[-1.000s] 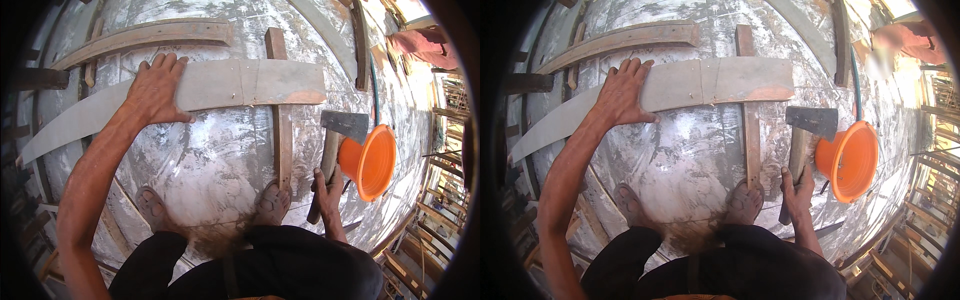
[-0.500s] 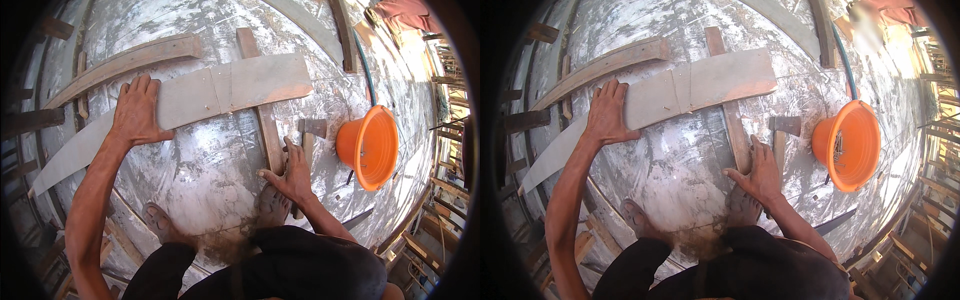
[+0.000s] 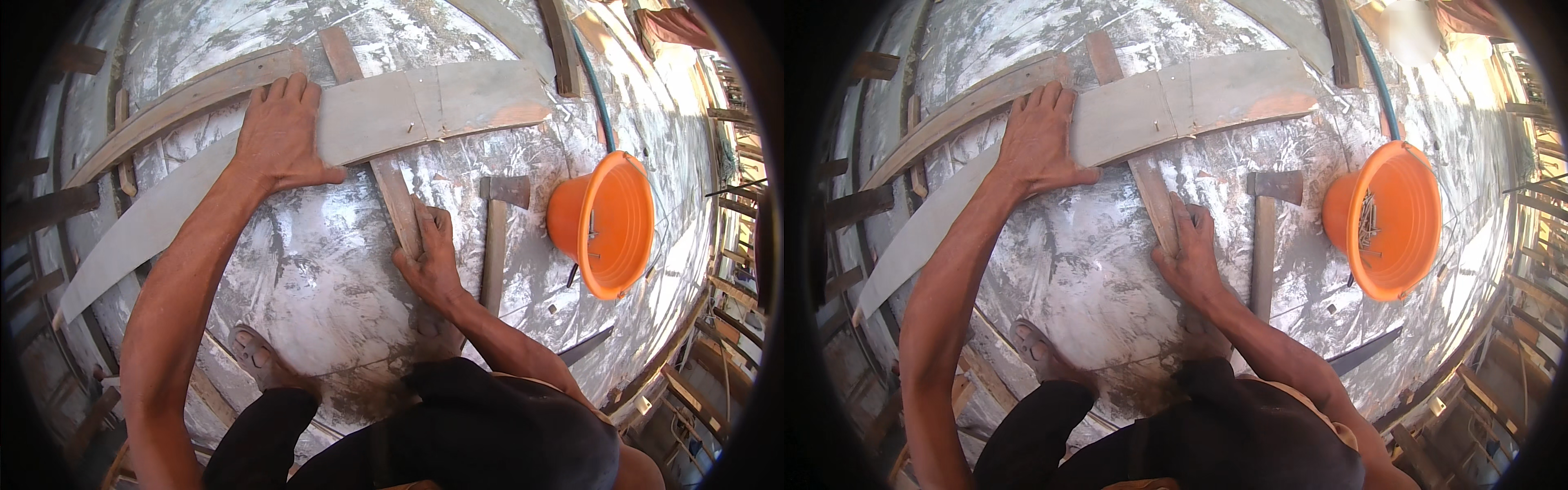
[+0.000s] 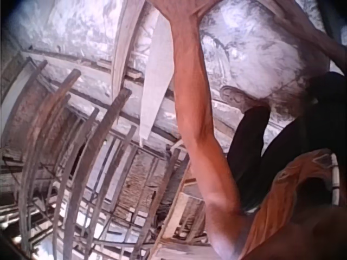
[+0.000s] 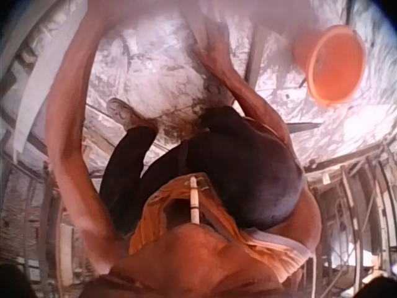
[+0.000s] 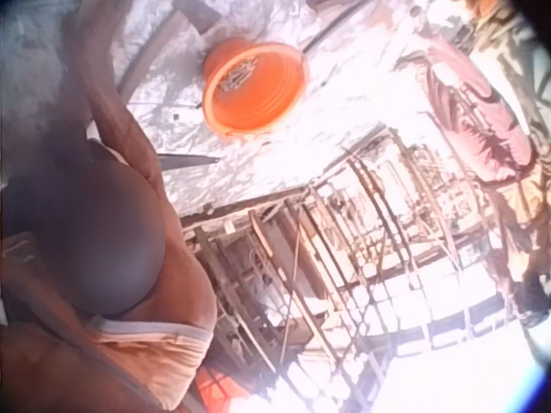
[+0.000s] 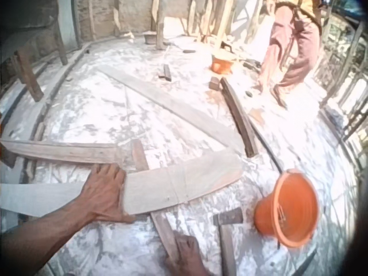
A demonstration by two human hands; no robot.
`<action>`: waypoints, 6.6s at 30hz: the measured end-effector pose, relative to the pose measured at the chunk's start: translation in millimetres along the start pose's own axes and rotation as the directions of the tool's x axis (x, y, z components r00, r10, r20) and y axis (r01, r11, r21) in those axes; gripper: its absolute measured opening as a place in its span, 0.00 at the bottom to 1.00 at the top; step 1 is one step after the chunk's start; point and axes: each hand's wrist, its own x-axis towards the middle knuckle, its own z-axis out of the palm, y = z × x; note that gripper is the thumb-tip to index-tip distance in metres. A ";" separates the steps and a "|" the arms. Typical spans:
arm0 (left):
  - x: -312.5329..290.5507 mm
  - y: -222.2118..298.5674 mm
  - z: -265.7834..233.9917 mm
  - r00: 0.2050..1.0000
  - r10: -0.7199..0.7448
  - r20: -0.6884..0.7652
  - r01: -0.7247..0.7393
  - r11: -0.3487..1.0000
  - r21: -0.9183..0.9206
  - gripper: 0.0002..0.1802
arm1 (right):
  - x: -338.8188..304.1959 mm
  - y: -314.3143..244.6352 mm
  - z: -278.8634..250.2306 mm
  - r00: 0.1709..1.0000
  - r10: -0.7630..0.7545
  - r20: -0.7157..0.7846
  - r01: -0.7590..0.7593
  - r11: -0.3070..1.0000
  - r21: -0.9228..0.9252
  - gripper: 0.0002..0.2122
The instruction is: The person aligns a curved wooden board against vertical studs, selects nails from an orange bucket, and uses an axe as a hammer to drive nails into the wood.
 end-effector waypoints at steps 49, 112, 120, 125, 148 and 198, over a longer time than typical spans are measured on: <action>-5.4 -7.3 16.7 0.998 -0.055 0.012 0.056 0.956 -0.289 0.56 | 21.3 -115.0 -133.9 0.997 0.036 -0.061 -0.055 0.937 -0.345 0.24; -9.9 -5.9 15.7 0.999 -0.043 0.013 0.045 0.935 -0.351 0.56 | 10.9 -94.4 -124.9 0.933 -0.119 -0.339 0.188 0.966 0.178 0.12; -7.9 -7.9 7.3 0.996 -0.050 0.073 0.073 0.935 -0.347 0.54 | 24.9 -120.2 -138.6 0.978 -0.073 -0.193 0.022 0.967 -0.253 0.14; -2.8 4.9 7.7 0.999 -0.027 0.018 0.032 0.918 -0.395 0.52 | 22.0 -61.9 -131.8 0.968 0.236 0.084 -0.165 0.853 -0.494 0.15; -19.5 -14.6 7.7 1.000 -0.022 -0.012 0.018 0.956 -0.293 0.60 | -15.4 -38.3 -129.1 0.885 0.432 0.173 -0.461 0.864 0.200 0.14; -153.0 144.3 29.9 0.704 -0.594 0.390 -0.090 -0.619 -0.780 0.13 | 32.7 -88.1 -30.0 0.895 0.182 0.408 -0.441 0.507 0.740 0.12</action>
